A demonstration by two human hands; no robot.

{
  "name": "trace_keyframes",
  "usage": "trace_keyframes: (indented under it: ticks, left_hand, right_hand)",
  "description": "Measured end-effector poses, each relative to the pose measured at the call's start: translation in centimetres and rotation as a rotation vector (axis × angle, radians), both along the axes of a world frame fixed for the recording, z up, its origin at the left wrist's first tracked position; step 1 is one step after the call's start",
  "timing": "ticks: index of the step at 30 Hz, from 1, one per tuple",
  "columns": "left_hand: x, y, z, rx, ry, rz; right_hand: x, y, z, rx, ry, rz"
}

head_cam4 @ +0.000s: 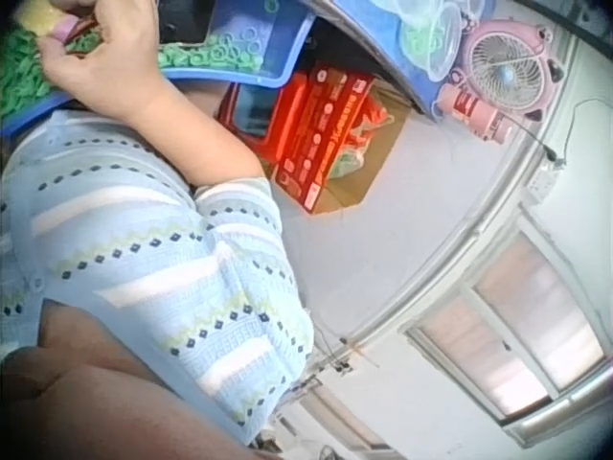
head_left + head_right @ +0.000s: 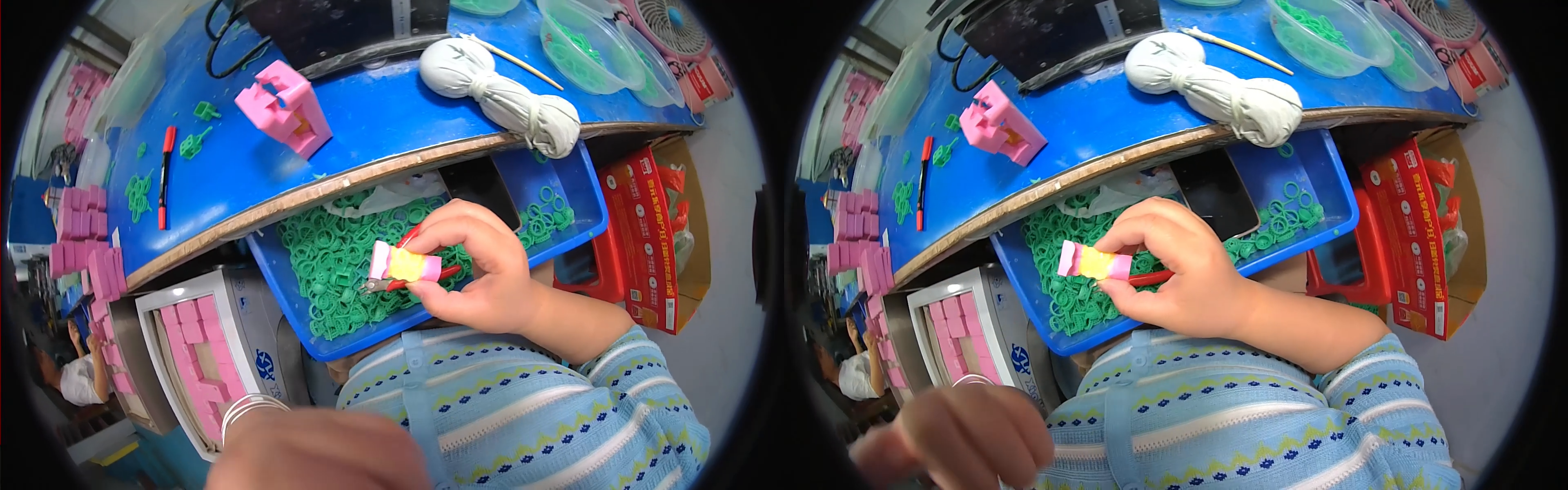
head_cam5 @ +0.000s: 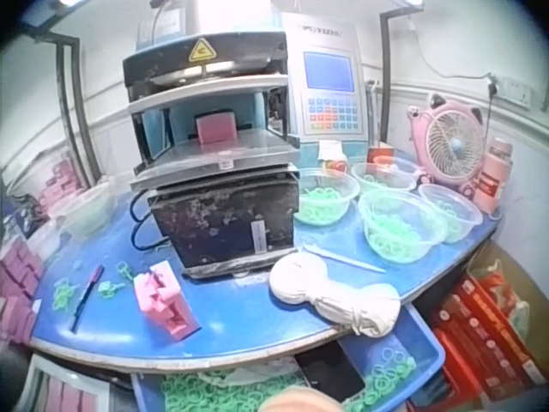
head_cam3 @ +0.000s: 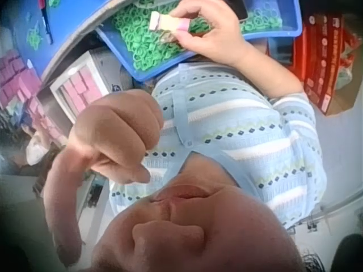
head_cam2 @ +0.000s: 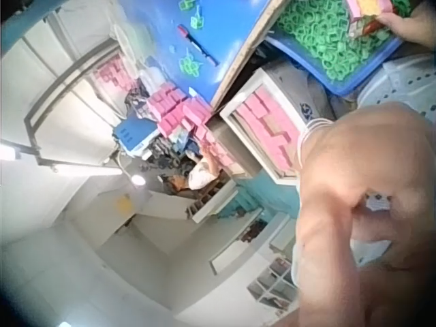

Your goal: Assembling small plastic components and checking the fit using industrial equipment.

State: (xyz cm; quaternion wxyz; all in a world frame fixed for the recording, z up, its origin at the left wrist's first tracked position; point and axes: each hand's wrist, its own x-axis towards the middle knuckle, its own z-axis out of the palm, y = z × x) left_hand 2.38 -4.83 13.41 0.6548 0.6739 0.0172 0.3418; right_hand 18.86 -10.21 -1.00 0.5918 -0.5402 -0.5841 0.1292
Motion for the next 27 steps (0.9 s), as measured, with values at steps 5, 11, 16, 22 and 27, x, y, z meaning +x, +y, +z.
trace_keyframes:
  ticks: [5, 11, 16, 22, 27]
  left_hand:
    - [0.6, -1.3, 2.8, -0.063, 0.255, 0.030]
    - [3.8, -0.2, 4.8, -0.260, 0.638, 0.162]
    - [-5.1, -6.5, 5.7, -0.268, 0.769, 0.113]
    - [-4.1, 3.7, -3.8, 0.220, 0.291, -0.383]
    - [0.7, 3.9, -9.0, 0.235, 0.482, 0.296]
  right_hand:
    - [-0.1, -0.1, -0.2, -0.008, -0.005, 0.033]
    - [-0.6, 0.1, -0.1, -0.008, -0.027, 0.064]
    - [-0.3, -0.4, -0.3, -0.023, 0.007, 0.042]
    - [-0.6, 0.0, 0.2, -0.098, 0.270, 0.104]
    - [-0.3, -0.5, 0.7, -0.114, 1.049, 0.308]
